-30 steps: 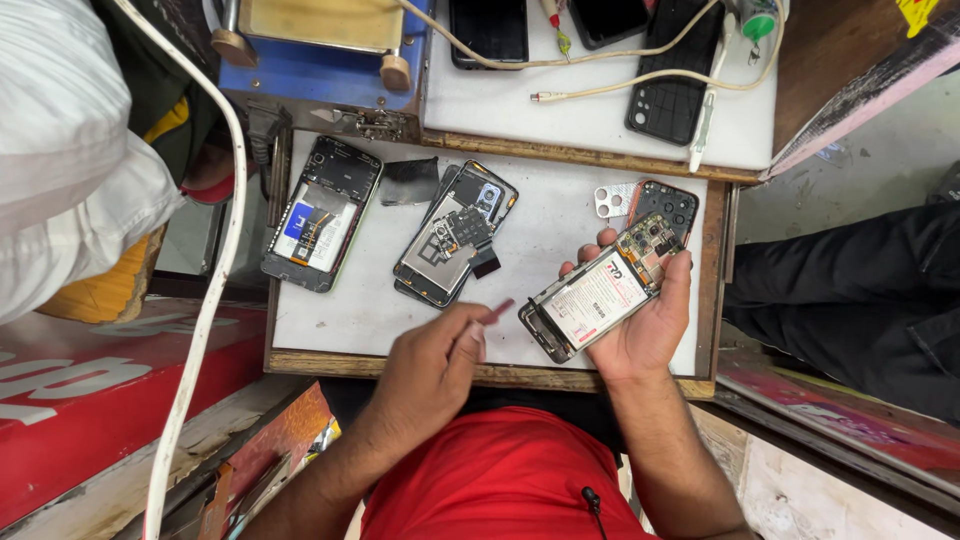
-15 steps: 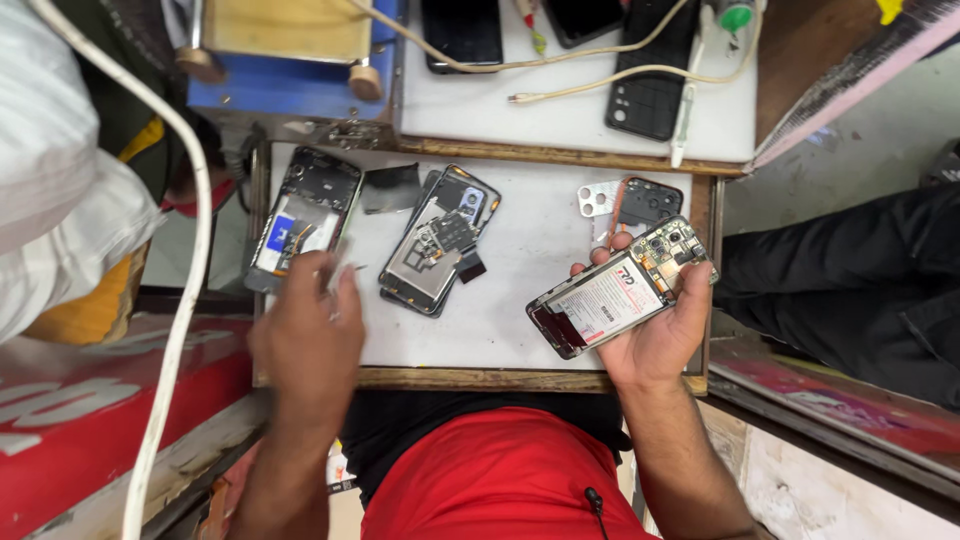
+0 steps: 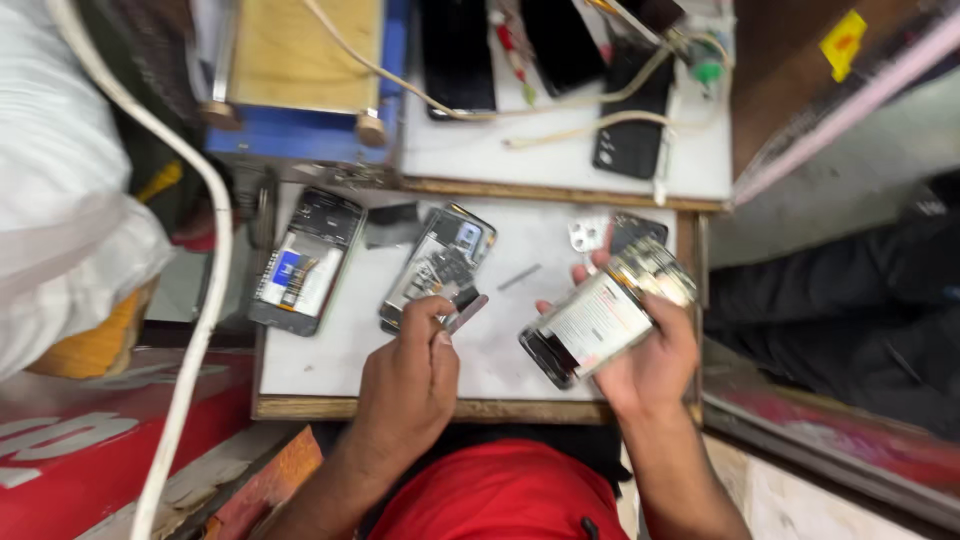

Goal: The person disassembles and reassembles multiple smartphones on a workbench. They use a red-handled screwdriver to remove screws, separate back covers, and handle internal components such as batteries and circuit boards. The person also uses a metal pry tool to separate parts and connects a charging cable to one device. Several phones are handled one at a time, with components being placed on the table during the process.

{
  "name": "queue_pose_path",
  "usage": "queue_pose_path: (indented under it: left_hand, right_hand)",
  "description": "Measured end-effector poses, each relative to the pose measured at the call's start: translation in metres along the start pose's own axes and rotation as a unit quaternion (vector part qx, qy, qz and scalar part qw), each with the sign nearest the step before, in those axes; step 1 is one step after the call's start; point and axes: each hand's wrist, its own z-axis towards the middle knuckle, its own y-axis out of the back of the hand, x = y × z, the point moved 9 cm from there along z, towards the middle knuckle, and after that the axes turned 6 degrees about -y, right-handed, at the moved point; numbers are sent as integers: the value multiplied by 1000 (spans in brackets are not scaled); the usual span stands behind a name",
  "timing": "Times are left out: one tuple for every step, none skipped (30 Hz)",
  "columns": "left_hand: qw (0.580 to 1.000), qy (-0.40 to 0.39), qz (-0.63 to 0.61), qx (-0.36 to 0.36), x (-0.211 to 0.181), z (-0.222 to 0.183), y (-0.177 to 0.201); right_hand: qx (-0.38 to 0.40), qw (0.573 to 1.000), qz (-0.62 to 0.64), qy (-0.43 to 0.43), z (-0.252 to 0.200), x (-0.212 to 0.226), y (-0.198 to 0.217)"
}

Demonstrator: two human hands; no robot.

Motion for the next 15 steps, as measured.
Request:
queue_pose_path:
  left_hand:
    - [997,65,-32,42,12,-9,-12]
    - [992,60,-74,87,11,-16,-28]
    - [985,49,-111,120,10,-17,-38]
    - [977,37,-147,152,6,-19,-45]
    - [966,-14,-212,149,-6,-17,-44]
    - [948,-66,-275,146,-19,-14,-43]
    - [924,-116,-336,142,-33,-11,-41]
    - [931,-157,-302,129,-40,-7,-39]
    - [935,-198,-269,118,-48,-2,-40]
    - [937,-237,-235,105,-56,-2,-42]
    - [938,-247,-213,118,-60,0,-54]
    - [938,-257,-192,130,-63,3,-67]
    - [937,-271,-169,142,-64,6,-75]
    - [943,-249,-168,145,-59,5,-77]
    - [947,-226,-169,153,-54,0,-78]
  right_hand:
    - [-26,1000,-6,-16,-4,-1,3]
    - [-52,998,-12,-32,-2,-1,6]
    - [-64,997,-17,-48,5,-2,5]
    - [-55,997,-23,-49,6,-3,0]
    - [-47,997,-29,-52,6,-5,-2]
    - [-39,997,-34,-54,5,-7,-3]
    - [-21,998,-25,-56,6,-10,-5]
    - [-4,998,-15,-57,7,-12,-6]
    - [12,998,-6,-57,6,-13,-6]
    - [15,998,0,-61,5,-17,-4]
    - [21,998,4,-66,4,-21,-4]
    - [26,997,8,-71,3,-24,-5]
    - [33,997,5,-72,5,-24,-6]
    - [39,997,1,-73,6,-23,-8]
    - [40,997,0,-72,5,-21,-8]
